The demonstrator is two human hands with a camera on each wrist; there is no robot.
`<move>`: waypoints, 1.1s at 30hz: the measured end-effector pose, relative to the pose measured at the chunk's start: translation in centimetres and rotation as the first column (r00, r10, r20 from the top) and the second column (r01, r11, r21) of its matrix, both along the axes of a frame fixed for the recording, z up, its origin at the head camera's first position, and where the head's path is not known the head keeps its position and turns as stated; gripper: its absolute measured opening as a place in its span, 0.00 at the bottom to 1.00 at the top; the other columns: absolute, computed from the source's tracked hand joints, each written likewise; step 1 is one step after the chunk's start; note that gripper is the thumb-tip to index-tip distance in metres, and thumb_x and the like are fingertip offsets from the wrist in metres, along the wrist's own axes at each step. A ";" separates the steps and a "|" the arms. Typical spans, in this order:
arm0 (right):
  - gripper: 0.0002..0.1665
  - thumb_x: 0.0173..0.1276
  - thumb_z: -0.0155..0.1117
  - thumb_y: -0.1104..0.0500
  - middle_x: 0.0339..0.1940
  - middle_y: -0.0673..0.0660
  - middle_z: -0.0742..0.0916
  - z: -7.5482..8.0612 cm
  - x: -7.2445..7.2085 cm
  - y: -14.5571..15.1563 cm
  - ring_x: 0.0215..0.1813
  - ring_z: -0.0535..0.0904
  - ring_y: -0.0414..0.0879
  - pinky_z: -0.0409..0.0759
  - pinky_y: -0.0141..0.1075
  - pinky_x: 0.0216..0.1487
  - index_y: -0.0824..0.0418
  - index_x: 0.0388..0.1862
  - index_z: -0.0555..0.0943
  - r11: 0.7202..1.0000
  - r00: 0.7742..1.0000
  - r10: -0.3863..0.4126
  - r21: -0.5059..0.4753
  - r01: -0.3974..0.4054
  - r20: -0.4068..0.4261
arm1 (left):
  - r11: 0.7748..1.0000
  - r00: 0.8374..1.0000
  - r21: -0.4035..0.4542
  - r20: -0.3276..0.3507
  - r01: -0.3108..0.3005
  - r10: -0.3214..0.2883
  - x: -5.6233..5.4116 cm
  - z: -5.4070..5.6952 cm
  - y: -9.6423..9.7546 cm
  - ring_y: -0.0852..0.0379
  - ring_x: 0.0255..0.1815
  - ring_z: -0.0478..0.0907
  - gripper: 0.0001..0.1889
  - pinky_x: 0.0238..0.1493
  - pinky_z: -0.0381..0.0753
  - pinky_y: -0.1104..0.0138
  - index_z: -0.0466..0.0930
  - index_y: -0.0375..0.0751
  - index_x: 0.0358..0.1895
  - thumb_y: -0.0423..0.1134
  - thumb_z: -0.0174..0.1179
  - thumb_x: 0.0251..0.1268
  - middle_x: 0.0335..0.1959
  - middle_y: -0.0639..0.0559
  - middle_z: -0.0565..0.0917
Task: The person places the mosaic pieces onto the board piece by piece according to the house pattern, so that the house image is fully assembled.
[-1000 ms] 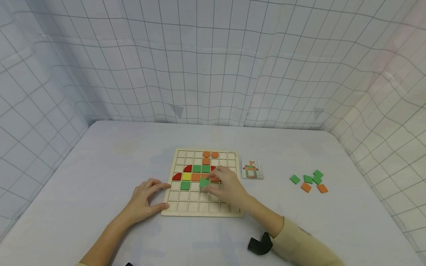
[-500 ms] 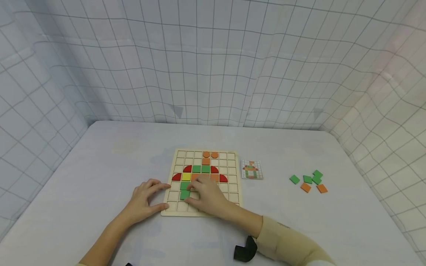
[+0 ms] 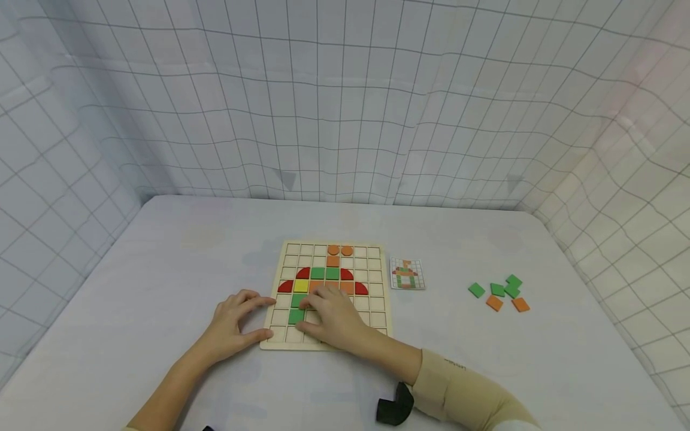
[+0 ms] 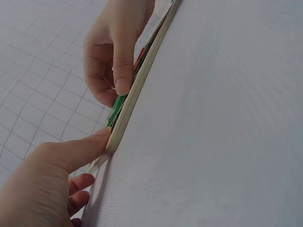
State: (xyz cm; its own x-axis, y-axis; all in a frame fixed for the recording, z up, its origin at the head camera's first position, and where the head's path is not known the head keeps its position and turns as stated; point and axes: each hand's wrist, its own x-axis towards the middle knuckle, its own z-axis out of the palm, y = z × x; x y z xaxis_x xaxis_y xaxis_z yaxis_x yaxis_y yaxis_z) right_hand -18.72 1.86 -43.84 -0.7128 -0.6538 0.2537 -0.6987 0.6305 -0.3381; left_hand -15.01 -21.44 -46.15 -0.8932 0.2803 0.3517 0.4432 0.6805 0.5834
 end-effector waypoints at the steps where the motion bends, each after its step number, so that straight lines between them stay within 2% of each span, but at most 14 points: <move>1: 0.16 0.56 0.66 0.44 0.43 0.48 0.78 0.0 0.0 0.0 0.49 0.69 0.43 0.68 0.38 0.49 0.50 0.40 0.80 1.000 1.000 0.000 0.001 0.000 0.002 | 1.000 1.000 0.001 -0.002 0.000 0.000 0.0 0.0 0.0 0.52 0.43 0.67 0.26 0.42 0.57 0.53 0.77 0.47 0.50 0.46 0.71 0.42 0.43 0.54 0.72; 5: 0.16 0.56 0.66 0.45 0.42 0.47 0.78 0.1 -0.1 0.1 0.49 0.70 0.42 0.68 0.36 0.48 0.50 0.40 0.80 1.000 1.000 0.011 -0.006 -0.011 0.015 | 1.000 1.000 0.001 -0.008 0.001 -0.001 0.0 0.0 0.0 0.52 0.43 0.68 0.26 0.41 0.58 0.54 0.78 0.47 0.49 0.45 0.71 0.42 0.42 0.54 0.72; 9: 0.14 0.57 0.67 0.48 0.38 0.48 0.80 1.0 -0.6 0.7 0.43 0.72 0.41 0.69 0.33 0.44 0.52 0.39 0.81 0.995 0.998 0.021 -0.094 -0.015 0.067 | 1.000 1.000 0.002 -0.007 0.000 0.000 0.0 0.0 0.1 0.51 0.43 0.68 0.26 0.41 0.58 0.54 0.78 0.46 0.49 0.45 0.71 0.41 0.42 0.53 0.73; 13: 0.13 0.57 0.68 0.55 0.38 0.51 0.81 2.5 -1.9 2.7 0.42 0.74 0.44 0.71 0.36 0.43 0.58 0.41 0.81 0.973 0.995 0.009 -0.229 0.015 0.103 | 1.000 1.000 0.000 -0.006 -0.003 0.003 0.0 0.0 0.1 0.51 0.44 0.68 0.26 0.41 0.58 0.54 0.78 0.46 0.49 0.45 0.71 0.41 0.43 0.53 0.73; 15: 0.13 0.56 0.68 0.58 0.40 0.53 0.81 3.0 -2.8 4.1 0.43 0.75 0.48 0.72 0.40 0.44 0.61 0.41 0.81 0.958 0.996 -0.003 -0.287 0.028 0.086 | 1.000 1.000 0.000 -0.008 -0.003 0.003 0.0 -0.1 0.1 0.51 0.44 0.68 0.26 0.41 0.57 0.54 0.78 0.46 0.49 0.45 0.71 0.41 0.43 0.53 0.73; 18: 0.14 0.56 0.68 0.60 0.41 0.55 0.81 3.4 -4.1 6.7 0.43 0.75 0.51 0.73 0.43 0.43 0.62 0.41 0.80 0.939 0.994 -0.071 -0.330 0.094 0.082 | 1.000 1.000 0.003 -0.008 -0.001 0.001 -0.1 -0.1 0.0 0.50 0.44 0.68 0.26 0.41 0.57 0.54 0.78 0.46 0.49 0.45 0.71 0.41 0.43 0.52 0.73; 24: 0.15 0.57 0.67 0.62 0.41 0.62 0.80 3.5 -6.2 12.9 0.45 0.74 0.56 0.73 0.48 0.44 0.66 0.43 0.79 0.921 0.975 -0.202 -0.320 0.223 0.096 | 1.000 1.000 0.000 -0.004 0.002 -0.002 -0.1 -0.1 0.0 0.50 0.44 0.67 0.26 0.42 0.56 0.53 0.77 0.46 0.50 0.45 0.71 0.42 0.43 0.52 0.72; 28: 0.16 0.59 0.65 0.62 0.44 0.63 0.78 3.2 -7.2 17.4 0.47 0.72 0.57 0.70 0.50 0.48 0.65 0.46 0.78 0.904 0.946 -0.286 -0.283 0.320 0.155 | 1.000 1.000 0.001 -0.007 0.002 -0.002 -0.1 -0.1 0.0 0.50 0.43 0.67 0.26 0.42 0.56 0.53 0.77 0.46 0.49 0.45 0.71 0.42 0.43 0.52 0.72; 31: 0.17 0.60 0.64 0.61 0.47 0.63 0.77 2.9 -7.6 20.7 0.48 0.71 0.56 0.68 0.51 0.49 0.65 0.49 0.77 0.899 0.928 -0.322 -0.246 0.362 0.188 | 1.000 1.000 0.003 -0.007 0.001 -0.001 -0.1 -0.2 0.0 0.51 0.43 0.67 0.26 0.41 0.57 0.53 0.77 0.46 0.49 0.45 0.71 0.41 0.43 0.52 0.72; 33: 0.18 0.61 0.64 0.60 0.48 0.63 0.77 2.6 -7.8 22.8 0.49 0.70 0.56 0.67 0.51 0.49 0.65 0.50 0.76 0.903 0.924 -0.325 -0.224 0.367 0.203 | 1.000 1.000 0.005 -0.004 0.002 -0.002 -0.1 -0.2 0.0 0.51 0.43 0.67 0.26 0.41 0.56 0.53 0.78 0.46 0.49 0.44 0.71 0.41 0.43 0.52 0.72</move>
